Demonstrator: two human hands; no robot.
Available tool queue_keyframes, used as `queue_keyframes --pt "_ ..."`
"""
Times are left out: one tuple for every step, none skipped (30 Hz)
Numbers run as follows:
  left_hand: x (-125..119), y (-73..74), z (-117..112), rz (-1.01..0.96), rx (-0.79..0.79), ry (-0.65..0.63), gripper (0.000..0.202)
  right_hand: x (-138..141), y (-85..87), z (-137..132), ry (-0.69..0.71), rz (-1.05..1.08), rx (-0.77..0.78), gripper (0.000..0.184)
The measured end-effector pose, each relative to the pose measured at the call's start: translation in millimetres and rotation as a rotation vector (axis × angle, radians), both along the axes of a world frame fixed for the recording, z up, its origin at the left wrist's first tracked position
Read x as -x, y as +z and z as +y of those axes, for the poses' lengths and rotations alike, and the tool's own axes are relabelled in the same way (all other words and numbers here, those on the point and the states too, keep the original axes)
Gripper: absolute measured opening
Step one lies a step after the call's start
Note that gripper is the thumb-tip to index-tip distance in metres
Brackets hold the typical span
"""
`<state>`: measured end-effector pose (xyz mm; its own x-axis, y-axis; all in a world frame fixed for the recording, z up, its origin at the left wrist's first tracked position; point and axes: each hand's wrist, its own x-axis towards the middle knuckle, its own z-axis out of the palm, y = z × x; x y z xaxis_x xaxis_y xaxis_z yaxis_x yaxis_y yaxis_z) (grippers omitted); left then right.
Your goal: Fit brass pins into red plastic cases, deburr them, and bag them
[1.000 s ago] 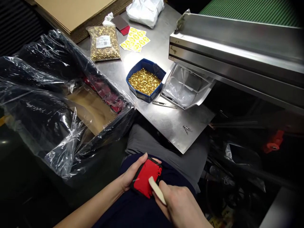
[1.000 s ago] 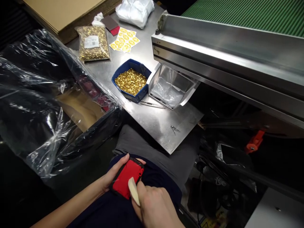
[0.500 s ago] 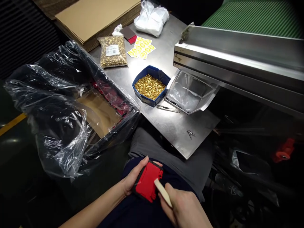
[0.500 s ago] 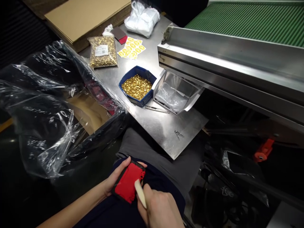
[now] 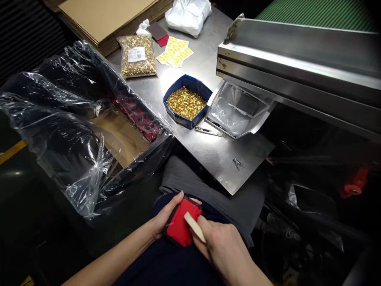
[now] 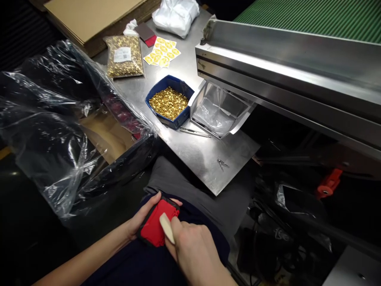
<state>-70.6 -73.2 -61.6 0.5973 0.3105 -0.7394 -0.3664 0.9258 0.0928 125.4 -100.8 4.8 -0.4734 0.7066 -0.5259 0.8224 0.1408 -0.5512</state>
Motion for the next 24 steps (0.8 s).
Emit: queue_keyframes --pt "-0.2 0.0 0.2 -0.001 -0.005 -0.004 0.065 -2.0 0.1 -0.8 -0.007 0.003 0.004 0.007" --pt "-0.5 0.1 0.4 -0.003 -0.015 -0.013 0.066 -4.1 0.4 -1.9 0.000 0.016 0.011 0.009" --pt "-0.7 0.3 0.8 -0.002 -0.027 -0.024 0.066 -5.7 0.8 -3.0 0.023 0.035 0.019 0.010" --pt "-1.0 0.6 1.1 0.003 -0.035 -0.031 0.066 -6.5 1.2 -3.9 0.051 0.050 0.022 0.010" --pt "-1.1 1.0 1.5 0.009 -0.039 -0.032 0.065 -6.5 1.5 -4.5 0.073 0.059 0.017 0.009" --pt "-1.1 1.3 1.8 0.012 -0.037 -0.026 0.064 -5.8 1.7 -4.6 0.081 0.056 0.006 0.007" --pt "-1.0 1.6 2.0 0.014 -0.028 -0.018 0.063 -4.9 1.7 -4.4 0.071 0.046 -0.008 0.005" --pt "-0.8 1.9 2.2 0.015 -0.016 -0.008 0.062 -3.9 1.6 -4.0 0.048 0.032 -0.023 0.006" --pt "-0.4 1.9 2.4 0.013 -0.004 0.000 0.061 -3.3 1.4 -3.6 0.027 0.023 -0.034 0.008" --pt "-0.1 1.9 2.5 0.006 0.006 0.002 0.062 -3.0 1.2 -3.3 0.013 0.019 -0.038 0.010" --pt "0.2 1.8 2.5 -0.002 0.012 0.002 0.062 -3.0 1.0 -2.9 0.016 0.023 -0.037 0.011" --pt "0.4 1.6 2.5 -0.010 0.017 -0.002 0.063 -2.9 0.8 -2.6 0.032 0.030 -0.035 0.012" --pt "0.5 1.4 2.5 -0.014 0.022 -0.004 0.063 -2.8 0.7 -2.2 0.051 0.038 -0.035 0.011" --pt "0.4 1.3 2.5 -0.015 0.028 -0.002 0.063 -2.6 0.5 -1.8 0.060 0.044 -0.034 0.009" --pt "0.3 1.3 2.4 -0.011 0.038 0.006 0.063 -2.2 0.4 -1.5 0.052 0.045 -0.037 0.009" --pt "0.1 1.4 2.3 -0.002 0.048 0.018 0.063 -2.0 0.4 -1.3 0.028 0.040 -0.044 0.010" --pt "0.0 1.6 2.1 0.003 0.055 0.030 0.063 -1.9 0.4 -1.3 0.000 0.034 -0.047 0.011" --pt "-0.1 1.7 1.8 0.001 0.056 0.038 0.064 -2.0 0.7 -1.7 -0.024 0.029 -0.049 0.013" --pt "-0.1 1.9 1.6 -0.010 0.053 0.040 0.066 -2.1 1.0 -2.2 -0.035 0.028 -0.049 0.014" --pt "0.0 1.9 1.4 -0.028 0.047 0.031 0.068 -2.1 1.5 -2.8 -0.028 0.035 -0.044 0.014" --pt "0.2 1.9 1.2 -0.043 0.038 0.018 0.069 -1.7 2.0 -3.2 -0.010 0.045 -0.038 0.013" --pt "0.4 1.8 1.1 -0.052 0.028 0.007 0.069 -1.1 2.3 -3.5 0.012 0.058 -0.029 0.012" --pt "0.7 1.7 1.0 -0.051 0.021 0.001 0.069 -0.2 2.6 -3.4 0.025 0.065 -0.027 0.012" --pt "1.0 1.7 0.9 -0.037 0.018 0.002 0.068 0.7 2.7 -3.3 0.021 0.064 -0.031 0.012"
